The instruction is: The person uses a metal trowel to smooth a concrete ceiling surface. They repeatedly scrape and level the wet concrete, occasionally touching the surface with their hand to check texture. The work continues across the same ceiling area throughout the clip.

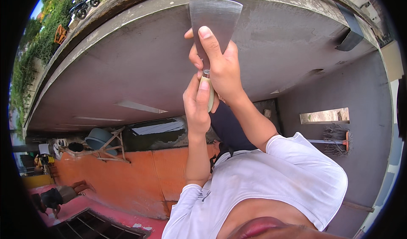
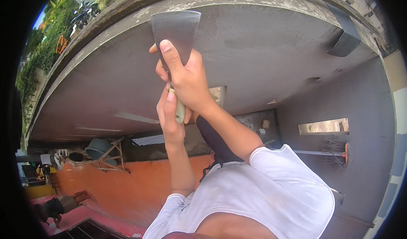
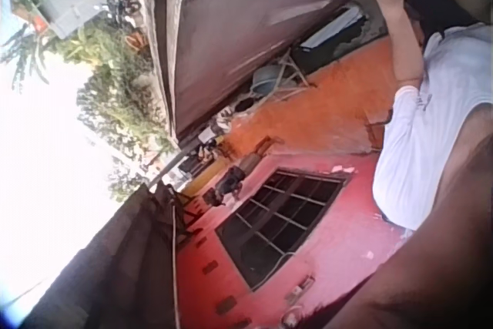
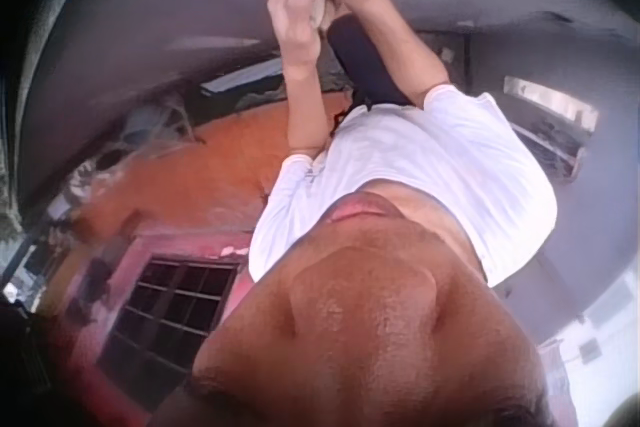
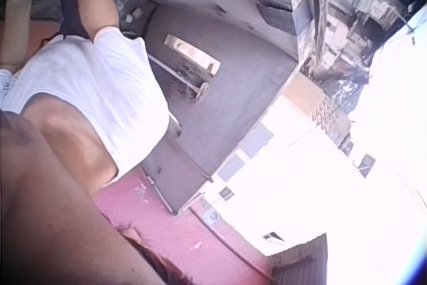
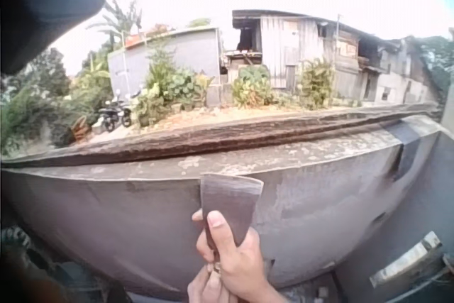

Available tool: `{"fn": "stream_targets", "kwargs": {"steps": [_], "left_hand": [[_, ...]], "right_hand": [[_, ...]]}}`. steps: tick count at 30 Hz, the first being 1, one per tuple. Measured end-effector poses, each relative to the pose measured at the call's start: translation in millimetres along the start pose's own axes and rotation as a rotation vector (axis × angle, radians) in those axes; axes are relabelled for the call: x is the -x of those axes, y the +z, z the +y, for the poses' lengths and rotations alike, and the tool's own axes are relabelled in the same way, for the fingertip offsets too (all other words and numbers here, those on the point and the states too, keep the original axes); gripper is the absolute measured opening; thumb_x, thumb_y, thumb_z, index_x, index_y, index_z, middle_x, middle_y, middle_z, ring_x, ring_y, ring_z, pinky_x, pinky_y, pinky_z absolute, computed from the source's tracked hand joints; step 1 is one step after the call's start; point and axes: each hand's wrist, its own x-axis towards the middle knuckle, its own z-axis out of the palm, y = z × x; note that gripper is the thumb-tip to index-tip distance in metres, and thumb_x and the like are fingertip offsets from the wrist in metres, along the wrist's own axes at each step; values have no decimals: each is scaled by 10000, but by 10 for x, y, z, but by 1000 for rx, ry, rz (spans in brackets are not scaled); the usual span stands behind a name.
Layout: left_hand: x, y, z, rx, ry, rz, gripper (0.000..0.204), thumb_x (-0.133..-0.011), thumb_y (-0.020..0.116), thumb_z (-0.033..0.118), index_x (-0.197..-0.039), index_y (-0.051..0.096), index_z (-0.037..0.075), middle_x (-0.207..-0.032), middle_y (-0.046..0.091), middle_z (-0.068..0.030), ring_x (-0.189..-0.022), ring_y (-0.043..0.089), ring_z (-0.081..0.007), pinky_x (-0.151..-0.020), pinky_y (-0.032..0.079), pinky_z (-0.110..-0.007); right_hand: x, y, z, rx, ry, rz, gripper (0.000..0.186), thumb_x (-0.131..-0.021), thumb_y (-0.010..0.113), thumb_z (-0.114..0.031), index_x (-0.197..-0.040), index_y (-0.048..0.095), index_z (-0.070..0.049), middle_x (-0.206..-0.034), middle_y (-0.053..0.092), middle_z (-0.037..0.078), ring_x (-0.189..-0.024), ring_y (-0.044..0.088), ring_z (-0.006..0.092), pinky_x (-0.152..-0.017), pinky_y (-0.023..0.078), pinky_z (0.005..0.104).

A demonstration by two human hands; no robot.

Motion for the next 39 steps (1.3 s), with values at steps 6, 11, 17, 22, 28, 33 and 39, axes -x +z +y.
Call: {"fn": "stream_targets", "kwargs": {"steps": [6, 11, 17, 22, 28, 33, 39], "left_hand": [[517, -152, -621, -167, -106, -133, 308, -1050, 451, 292, -1046, 543, -1, -721, 556, -33, -601, 511, -85, -535, 402, -242], [1298, -99, -1085, -46, -460, -148, 297, -1068, 446, 224, -1231, 490, -20, -883, 551, -30, -614, 502, -72, -551, 411, -233], [1509, 203, -1084, 165, -472, -206, 364, -1049, 448, 158, -1362, 406, -22, -936, 513, -39, -680, 489, -67, -607, 425, -232], [1258, 570, -766, 138, -362, -234, 447, -1033, 447, 138, -1431, 346, -38, -915, 529, -41, -568, 468, -53, -517, 406, -205], [813, 863, -524, 125, -224, -201, 537, -1060, 389, 201, -1522, 243, -29, -843, 508, -30, -519, 434, -36, -465, 382, -192], [521, 1048, -508, 212, -127, -141, 529, -1068, 380, 218, -1522, 241, -13, -820, 496, -21, -508, 413, -23, -449, 358, -186], [369, 1001, -696, 283, -122, -98, 498, -1052, 407, 214, -1477, 315, -28, -706, 491, -10, -461, 375, -17, -418, 321, -177]], "right_hand": [[503, -685, 579, 277, -241, 227, 344, -1021, 525, -275, -1220, 559, 4, -1008, 589, 95, -858, 572, 156, -747, 488, 299], [1163, -1949, 773, 886, -63, 270, 342, -932, 555, -58, -1271, 546, -15, -1220, 550, 143, -1102, 578, 256, -909, 468, 351], [1552, -2167, 743, 1312, -607, 314, 518, -768, 680, 9, -1263, 554, -77, -1351, 496, 150, -1304, 467, 364, -1090, 369, 492], [1210, -1886, 912, 1173, -1034, 184, 445, -711, 845, -156, -1093, 636, -250, -1245, 604, 8, -1290, 511, 265, -1203, 243, 514], [323, -1495, 577, 956, -1289, 213, 297, -700, 888, -199, -852, 636, -242, -997, 683, -56, -1077, 639, 201, -1152, 362, 471], [-133, -1241, 412, 740, -1335, 369, 381, -694, 899, -133, -858, 563, -200, -1038, 706, 6, -1033, 672, 241, -1058, 453, 468], [-263, -1260, 547, 768, -1359, 425, 376, -700, 848, -41, -831, 546, -224, -962, 730, -55, -1041, 663, 203, -1077, 437, 451]]}}
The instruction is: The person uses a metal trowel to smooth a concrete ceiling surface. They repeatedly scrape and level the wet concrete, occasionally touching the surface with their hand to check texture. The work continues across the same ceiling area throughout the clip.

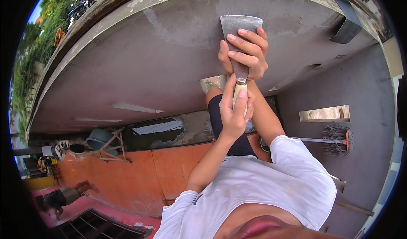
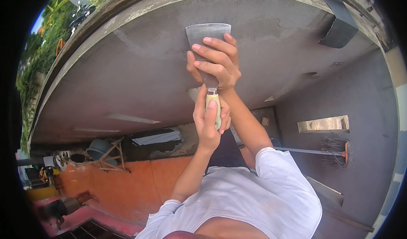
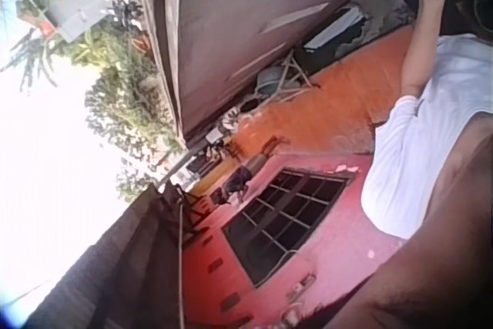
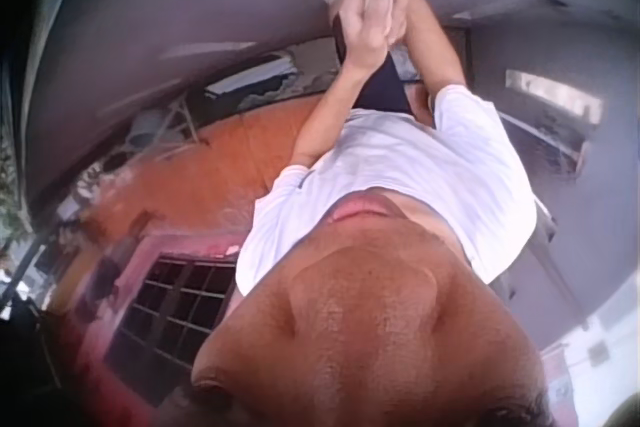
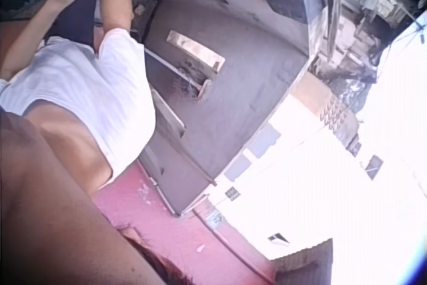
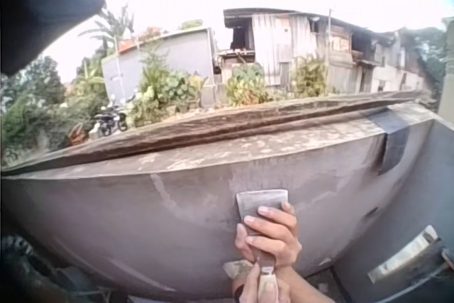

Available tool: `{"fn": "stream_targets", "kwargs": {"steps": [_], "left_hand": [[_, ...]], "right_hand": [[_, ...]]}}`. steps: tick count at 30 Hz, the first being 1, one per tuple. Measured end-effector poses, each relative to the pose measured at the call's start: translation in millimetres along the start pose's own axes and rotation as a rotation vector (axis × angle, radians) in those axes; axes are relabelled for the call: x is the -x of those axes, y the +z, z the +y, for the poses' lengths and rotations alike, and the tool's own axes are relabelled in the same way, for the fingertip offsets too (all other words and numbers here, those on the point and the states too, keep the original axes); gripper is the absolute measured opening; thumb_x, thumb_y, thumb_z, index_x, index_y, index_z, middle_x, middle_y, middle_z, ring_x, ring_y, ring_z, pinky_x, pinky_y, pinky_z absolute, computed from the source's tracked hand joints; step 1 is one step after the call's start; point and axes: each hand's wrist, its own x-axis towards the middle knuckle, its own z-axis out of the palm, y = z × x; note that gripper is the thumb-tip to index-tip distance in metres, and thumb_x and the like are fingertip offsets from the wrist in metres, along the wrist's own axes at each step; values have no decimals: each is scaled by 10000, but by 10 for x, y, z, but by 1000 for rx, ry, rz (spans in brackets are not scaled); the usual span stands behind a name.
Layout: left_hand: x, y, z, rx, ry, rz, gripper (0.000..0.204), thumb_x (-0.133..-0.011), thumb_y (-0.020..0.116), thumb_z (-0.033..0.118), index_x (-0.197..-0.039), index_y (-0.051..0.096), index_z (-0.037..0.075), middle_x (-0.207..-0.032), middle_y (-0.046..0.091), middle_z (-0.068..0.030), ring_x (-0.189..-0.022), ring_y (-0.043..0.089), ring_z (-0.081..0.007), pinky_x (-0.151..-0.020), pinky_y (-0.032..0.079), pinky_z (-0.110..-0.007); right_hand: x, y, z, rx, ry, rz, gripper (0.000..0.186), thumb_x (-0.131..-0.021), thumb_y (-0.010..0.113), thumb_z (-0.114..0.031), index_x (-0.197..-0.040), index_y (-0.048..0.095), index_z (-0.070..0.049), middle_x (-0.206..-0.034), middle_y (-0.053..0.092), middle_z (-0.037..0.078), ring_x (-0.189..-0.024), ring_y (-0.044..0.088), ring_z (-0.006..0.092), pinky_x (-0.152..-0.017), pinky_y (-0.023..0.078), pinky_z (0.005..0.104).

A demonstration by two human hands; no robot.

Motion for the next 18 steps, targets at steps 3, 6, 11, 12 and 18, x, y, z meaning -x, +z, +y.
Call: {"fn": "stream_targets", "kwargs": {"steps": [3, 6, 11, 12, 18], "left_hand": [[-23, -73, -11, 49, -14, -20, 493, -1041, 416, 223, -1455, 339, -34, -647, 478, -4, -439, 362, -22, -405, 313, -181], [-75, -153, -15, 14, -1, -40, 489, -1026, 409, 232, -1430, 343, -36, -625, 469, -13, -418, 352, -33, -384, 309, -194], [-202, -185, 98, -77, 74, -64, 468, -1007, 394, 237, -1386, 338, -30, -625, 466, -35, -392, 336, -53, -355, 312, -216], [-196, -209, 85, -80, 53, -66, 462, -1006, 395, 237, -1380, 342, -30, -622, 465, -33, -391, 334, -53, -355, 314, -216], [-89, -231, 54, -101, -3, -1, 448, -1005, 399, 228, -1364, 345, -35, -589, 451, -19, -384, 333, -57, -357, 321, -217]], "right_hand": [[76, 35, 43, 5, -30, 12, 385, -705, 826, -27, -825, 529, -240, -966, 729, -80, -1031, 653, 167, -1086, 430, 431], [88, 82, 69, -6, -73, 28, 385, -714, 816, -26, -840, 524, -243, -958, 724, -95, -1016, 648, 157, -1087, 421, 425], [-104, 281, 35, 2, -67, 67, 383, -728, 813, -39, -846, 512, -244, -958, 715, -104, -1026, 637, 147, -1100, 402, 425], [-45, 257, 17, 17, -46, 60, 386, -729, 813, -40, -852, 511, -245, -961, 714, -105, -1030, 634, 144, -1101, 401, 424], [136, 218, 13, 22, -37, 47, 403, -740, 810, -42, -886, 501, -255, -975, 704, -112, -1035, 624, 134, -1093, 405, 419]]}}
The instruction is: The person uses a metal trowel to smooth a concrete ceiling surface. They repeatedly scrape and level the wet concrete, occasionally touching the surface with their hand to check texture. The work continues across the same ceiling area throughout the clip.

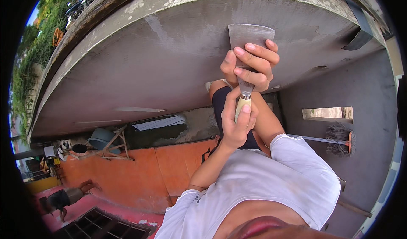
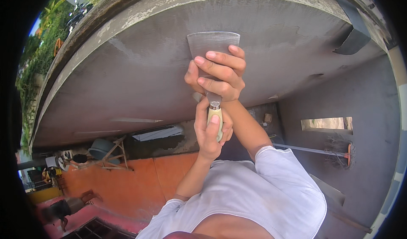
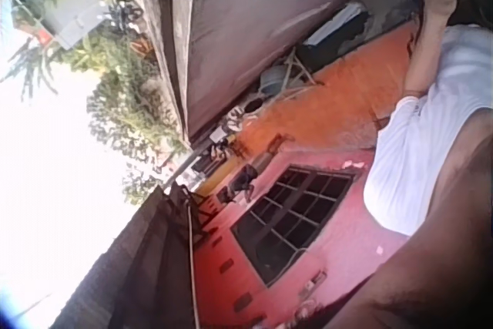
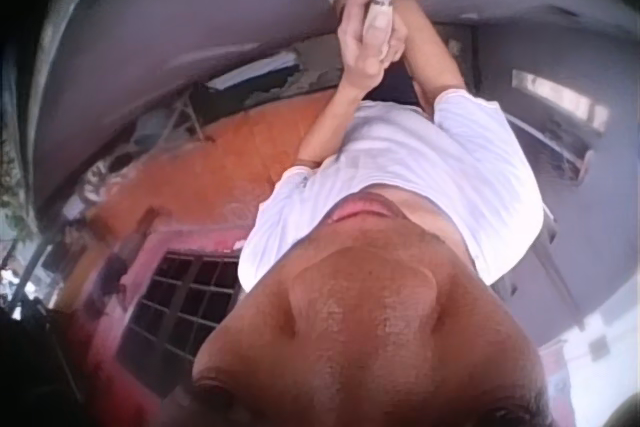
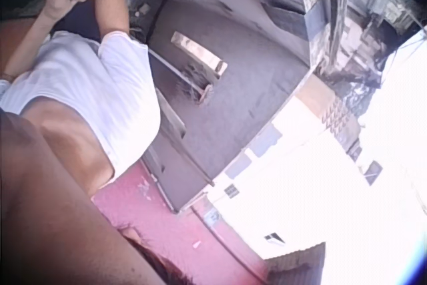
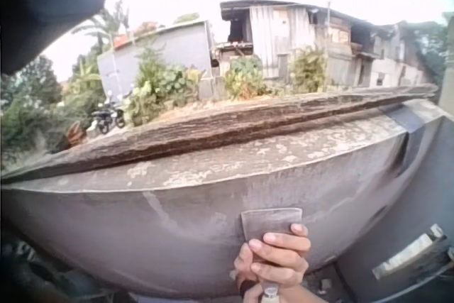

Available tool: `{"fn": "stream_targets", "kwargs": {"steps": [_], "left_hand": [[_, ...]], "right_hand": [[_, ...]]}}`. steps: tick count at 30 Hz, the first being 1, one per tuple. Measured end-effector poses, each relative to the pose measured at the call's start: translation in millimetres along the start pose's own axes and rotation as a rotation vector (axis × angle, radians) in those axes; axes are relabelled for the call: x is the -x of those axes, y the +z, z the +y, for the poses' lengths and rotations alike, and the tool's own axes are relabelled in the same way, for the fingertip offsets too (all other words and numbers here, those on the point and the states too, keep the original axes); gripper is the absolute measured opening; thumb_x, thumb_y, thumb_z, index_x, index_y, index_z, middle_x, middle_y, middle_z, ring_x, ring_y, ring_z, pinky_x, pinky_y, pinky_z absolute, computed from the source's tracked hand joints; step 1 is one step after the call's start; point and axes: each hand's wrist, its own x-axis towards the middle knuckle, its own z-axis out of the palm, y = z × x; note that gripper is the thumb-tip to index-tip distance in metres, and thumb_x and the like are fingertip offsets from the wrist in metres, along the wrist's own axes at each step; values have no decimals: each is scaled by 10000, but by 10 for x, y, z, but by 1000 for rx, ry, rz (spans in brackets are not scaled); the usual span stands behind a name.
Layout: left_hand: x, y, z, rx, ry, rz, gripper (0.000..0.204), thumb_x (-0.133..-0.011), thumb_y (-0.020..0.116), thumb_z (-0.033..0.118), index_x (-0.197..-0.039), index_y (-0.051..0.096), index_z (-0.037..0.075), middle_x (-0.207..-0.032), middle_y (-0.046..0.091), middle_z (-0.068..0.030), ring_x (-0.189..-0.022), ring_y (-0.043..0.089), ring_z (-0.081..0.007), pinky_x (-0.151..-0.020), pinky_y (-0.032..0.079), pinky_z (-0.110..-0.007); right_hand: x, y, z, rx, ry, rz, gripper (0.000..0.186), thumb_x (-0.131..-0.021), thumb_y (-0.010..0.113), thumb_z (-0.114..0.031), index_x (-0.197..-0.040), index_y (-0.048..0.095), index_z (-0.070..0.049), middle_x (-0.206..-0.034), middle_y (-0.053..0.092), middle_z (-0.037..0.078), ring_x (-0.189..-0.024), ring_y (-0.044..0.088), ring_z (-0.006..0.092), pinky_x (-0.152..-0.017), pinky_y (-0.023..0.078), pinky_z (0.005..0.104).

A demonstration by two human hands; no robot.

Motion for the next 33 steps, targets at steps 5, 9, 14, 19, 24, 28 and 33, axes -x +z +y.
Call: {"fn": "stream_targets", "kwargs": {"steps": [5, 9, 14, 19, 24, 28, 33], "left_hand": [[5, -15, -39, -34, 26, -1, 427, -1004, 410, 225, -1345, 359, -28, -587, 456, -27, -390, 325, -55, -358, 317, -217], [51, -103, -34, 10, -40, 11, 394, -988, 469, 183, -1310, 422, -38, -672, 530, -5, -515, 417, -37, -465, 328, -200], [-98, -139, 121, -15, -13, -34, 399, -984, 485, 190, -1305, 442, -42, -666, 521, 0, -541, 422, -44, -487, 332, -209], [2, -125, -6, -44, -27, 10, 425, -990, 445, 248, -1319, 393, -15, -568, 462, -26, -394, 324, -55, -365, 310, -212], [-98, -185, 94, 19, -16, -90, 439, -996, 430, 253, -1346, 364, -5, -559, 445, -32, -383, 305, -52, -343, 298, -211], [-27, -180, 48, 79, -78, -75, 451, -991, 438, 266, -1343, 362, -4, -553, 428, -31, -371, 280, -51, -332, 287, -211], [-63, -154, 126, 76, -88, -54, 490, -984, 457, 303, -1349, 352, -6, -552, 420, -29, -366, 270, -51, -324, 276, -213]], "right_hand": [[0, -34, -33, 10, 21, -24, 406, -746, 807, -34, -899, 501, -253, -970, 706, -107, -1037, 625, 141, -1090, 405, 412], [79, -16, -66, 24, 52, 4, 401, -752, 805, -35, -900, 501, -251, -960, 708, -107, -1037, 626, 143, -1091, 400, 406], [-136, 180, 8, 44, -8, 91, 385, -755, 805, -55, -891, 504, -255, -960, 708, -111, -1032, 625, 140, -1103, 385, 409], [36, 35, -64, 78, 23, 18, 392, -744, 803, -58, -891, 498, -257, -961, 695, -120, -1024, 618, 133, -1097, 385, 406], [-92, 156, -5, 61, -33, 87, 386, -732, 798, -35, -863, 504, -249, -938, 708, -111, -1004, 623, 134, -1099, 385, 408], [49, 85, -19, 54, -31, 86, 379, -715, 793, -10, -826, 510, -237, -922, 716, -104, -987, 629, 136, -1093, 387, 419], [-114, 171, 10, 32, -78, 113, 370, -713, 783, -4, -835, 522, -236, -915, 716, -109, -979, 627, 126, -1098, 386, 425]]}}
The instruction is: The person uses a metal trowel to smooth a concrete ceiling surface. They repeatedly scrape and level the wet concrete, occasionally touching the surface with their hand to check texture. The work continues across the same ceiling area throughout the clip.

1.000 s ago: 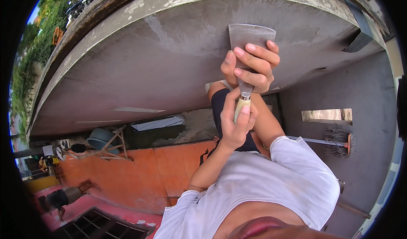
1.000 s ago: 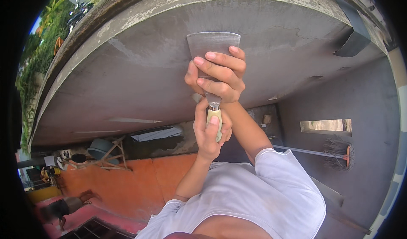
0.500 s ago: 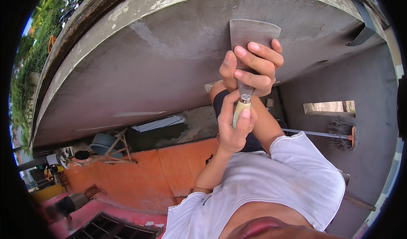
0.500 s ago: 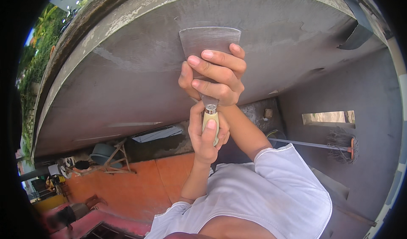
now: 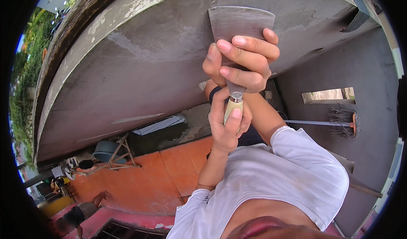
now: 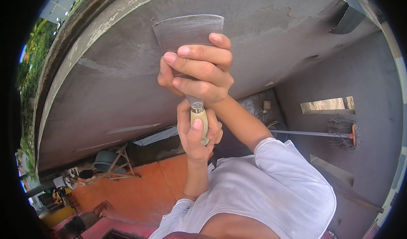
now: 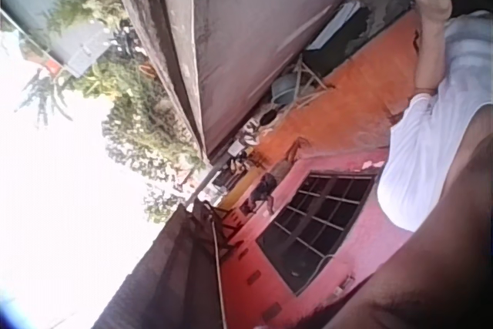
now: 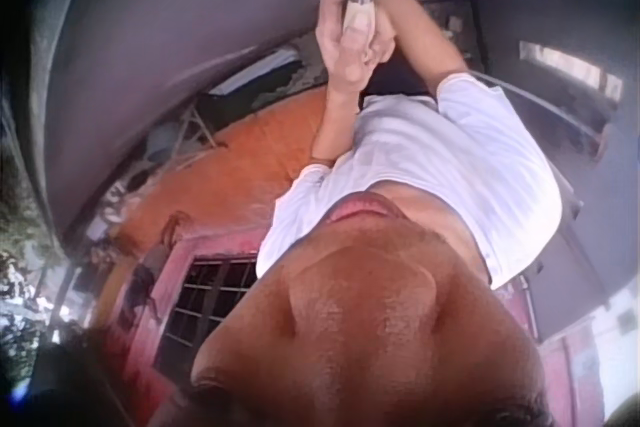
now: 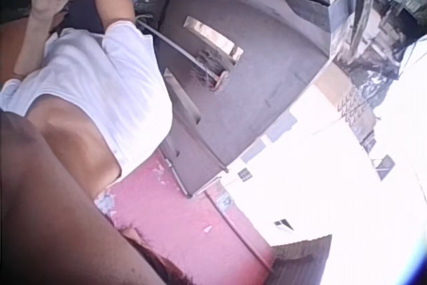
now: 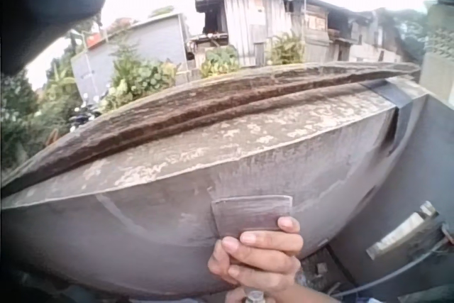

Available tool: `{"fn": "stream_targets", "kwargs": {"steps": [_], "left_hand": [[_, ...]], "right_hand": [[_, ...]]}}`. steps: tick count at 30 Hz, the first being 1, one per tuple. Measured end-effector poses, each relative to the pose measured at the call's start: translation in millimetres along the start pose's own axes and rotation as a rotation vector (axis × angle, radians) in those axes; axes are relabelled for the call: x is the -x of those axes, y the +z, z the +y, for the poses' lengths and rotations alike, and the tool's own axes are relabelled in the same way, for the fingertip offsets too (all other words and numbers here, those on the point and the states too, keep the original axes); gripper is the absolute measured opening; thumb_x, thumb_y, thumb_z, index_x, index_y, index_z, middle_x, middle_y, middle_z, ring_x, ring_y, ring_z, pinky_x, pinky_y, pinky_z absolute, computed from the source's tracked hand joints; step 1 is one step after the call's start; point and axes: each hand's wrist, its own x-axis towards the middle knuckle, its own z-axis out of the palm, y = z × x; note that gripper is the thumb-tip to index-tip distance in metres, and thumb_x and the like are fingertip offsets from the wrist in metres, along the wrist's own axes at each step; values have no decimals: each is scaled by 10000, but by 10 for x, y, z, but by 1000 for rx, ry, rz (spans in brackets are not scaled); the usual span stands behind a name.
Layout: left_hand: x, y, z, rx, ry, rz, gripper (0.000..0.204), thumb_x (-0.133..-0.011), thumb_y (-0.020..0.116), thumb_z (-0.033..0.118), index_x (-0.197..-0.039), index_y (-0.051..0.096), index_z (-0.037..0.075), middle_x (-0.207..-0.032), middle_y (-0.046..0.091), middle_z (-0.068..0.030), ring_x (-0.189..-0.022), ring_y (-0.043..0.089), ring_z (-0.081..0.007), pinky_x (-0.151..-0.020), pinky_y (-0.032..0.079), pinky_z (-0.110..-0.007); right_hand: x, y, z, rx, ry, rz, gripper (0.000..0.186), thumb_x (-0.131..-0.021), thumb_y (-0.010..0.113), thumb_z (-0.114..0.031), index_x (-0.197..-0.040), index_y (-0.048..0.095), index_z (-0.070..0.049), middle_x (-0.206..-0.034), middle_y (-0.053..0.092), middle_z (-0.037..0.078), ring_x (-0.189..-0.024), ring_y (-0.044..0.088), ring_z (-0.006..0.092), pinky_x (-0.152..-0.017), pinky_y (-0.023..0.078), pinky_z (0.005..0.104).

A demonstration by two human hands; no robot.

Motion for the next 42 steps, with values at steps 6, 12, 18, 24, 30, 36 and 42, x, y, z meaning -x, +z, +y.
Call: {"fn": "stream_targets", "kwargs": {"steps": [6, 12, 18, 24, 30, 36, 42], "left_hand": [[25, 19, -2, -21, -10, 14, 495, -981, 454, 305, -1350, 345, -6, -553, 423, -28, -373, 277, -50, -329, 277, -215], [-51, 98, 180, -76, 50, 13, 482, -979, 449, 290, -1346, 350, -6, -553, 429, -29, -372, 285, -57, -334, 290, -222], [21, 163, 88, -78, 50, 48, 441, -985, 421, 254, -1332, 361, -12, -553, 435, -29, -364, 294, -64, -338, 296, -224], [-42, 179, 67, -91, 86, 40, 431, -983, 425, 241, -1328, 363, -10, -561, 446, -32, -376, 318, -64, -348, 303, -223], [-96, 209, 128, -66, 99, 32, 399, -976, 478, 190, -1299, 404, -33, -629, 493, -5, -503, 400, -49, -478, 332, -221], [2, 312, -29, -101, 100, 86, 416, -989, 412, 225, -1332, 353, -3, -572, 453, -37, -388, 344, -71, -365, 325, -233], [-41, 316, -48, -134, 131, 84, 410, -985, 416, 241, -1304, 356, -9, -568, 446, -41, -376, 328, -80, -357, 314, -235]], "right_hand": [[60, -32, -24, -6, 37, 5, 363, -736, 789, -22, -827, 509, -234, -921, 720, -104, -987, 623, 129, -1085, 393, 427], [-165, 162, -32, -25, 70, 66, 359, -739, 790, -30, -814, 501, -230, -926, 726, -91, -989, 628, 134, -1078, 397, 435], [-55, 10, -81, -40, 125, 19, 367, -732, 789, -23, -800, 493, -229, -882, 728, -88, -969, 636, 131, -1081, 401, 431], [-106, -3, -85, -36, 154, 10, 367, -739, 792, -30, -806, 489, -227, -884, 724, -85, -963, 641, 130, -1068, 405, 441], [-218, 128, 8, -82, 94, 61, 369, -738, 798, -31, -818, 498, -231, -886, 725, -87, -969, 642, 128, -1081, 402, 439], [-105, -57, -51, -118, 189, -21, 385, -717, 811, -15, -823, 511, -232, -884, 731, -75, -973, 641, 132, -1092, 394, 452], [-81, -29, 17, -172, 149, 18, 377, -715, 808, -6, -807, 515, -225, -877, 732, -67, -970, 646, 134, -1088, 398, 449]]}}
